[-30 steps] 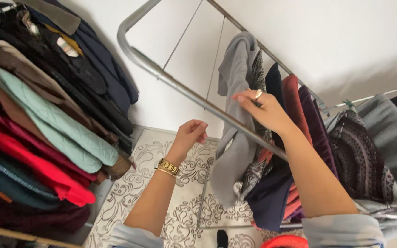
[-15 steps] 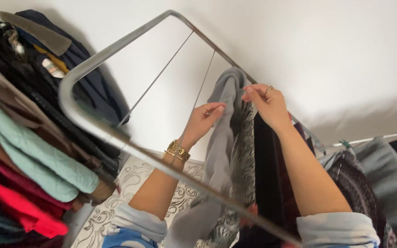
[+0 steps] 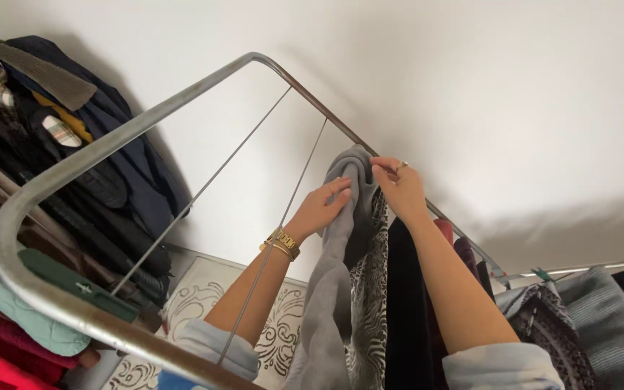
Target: The person takes a gray sweater from a red laundry basket, shakes it out, and hangs it on a metal drying rack. Then they take a patterned scarf from the basket and hang it on the same rack.
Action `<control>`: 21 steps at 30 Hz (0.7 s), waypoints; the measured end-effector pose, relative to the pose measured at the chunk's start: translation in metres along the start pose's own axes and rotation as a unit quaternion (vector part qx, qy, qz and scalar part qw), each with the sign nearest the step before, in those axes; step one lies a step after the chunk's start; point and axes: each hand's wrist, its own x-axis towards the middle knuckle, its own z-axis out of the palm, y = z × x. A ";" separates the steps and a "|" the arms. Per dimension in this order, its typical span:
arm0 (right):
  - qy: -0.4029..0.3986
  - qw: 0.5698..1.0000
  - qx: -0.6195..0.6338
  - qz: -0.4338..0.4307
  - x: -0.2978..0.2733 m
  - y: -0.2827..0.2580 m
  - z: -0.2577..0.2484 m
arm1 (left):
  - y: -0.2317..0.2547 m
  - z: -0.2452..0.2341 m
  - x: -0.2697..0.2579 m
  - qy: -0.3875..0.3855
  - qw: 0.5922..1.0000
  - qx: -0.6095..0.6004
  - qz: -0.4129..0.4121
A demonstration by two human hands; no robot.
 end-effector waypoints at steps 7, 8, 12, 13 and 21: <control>-0.016 0.999 -0.046 0.023 0.026 0.008 0.013 | -0.001 0.003 -0.009 0.021 0.996 -0.013 -0.088; -0.022 0.998 -0.062 0.026 0.028 0.006 0.015 | -0.006 0.004 -0.011 0.023 0.991 -0.033 -0.131; -0.046 0.994 -0.078 0.062 0.049 0.022 0.026 | -0.043 0.017 -0.003 -0.019 0.976 -0.072 -0.207; -0.053 0.991 -0.088 0.088 0.053 0.022 0.027 | -0.050 0.020 -0.002 -0.016 0.975 -0.088 -0.202; -0.115 0.971 -0.027 0.208 0.068 0.010 0.033 | -0.033 0.006 -0.030 -0.031 0.973 -0.147 -0.173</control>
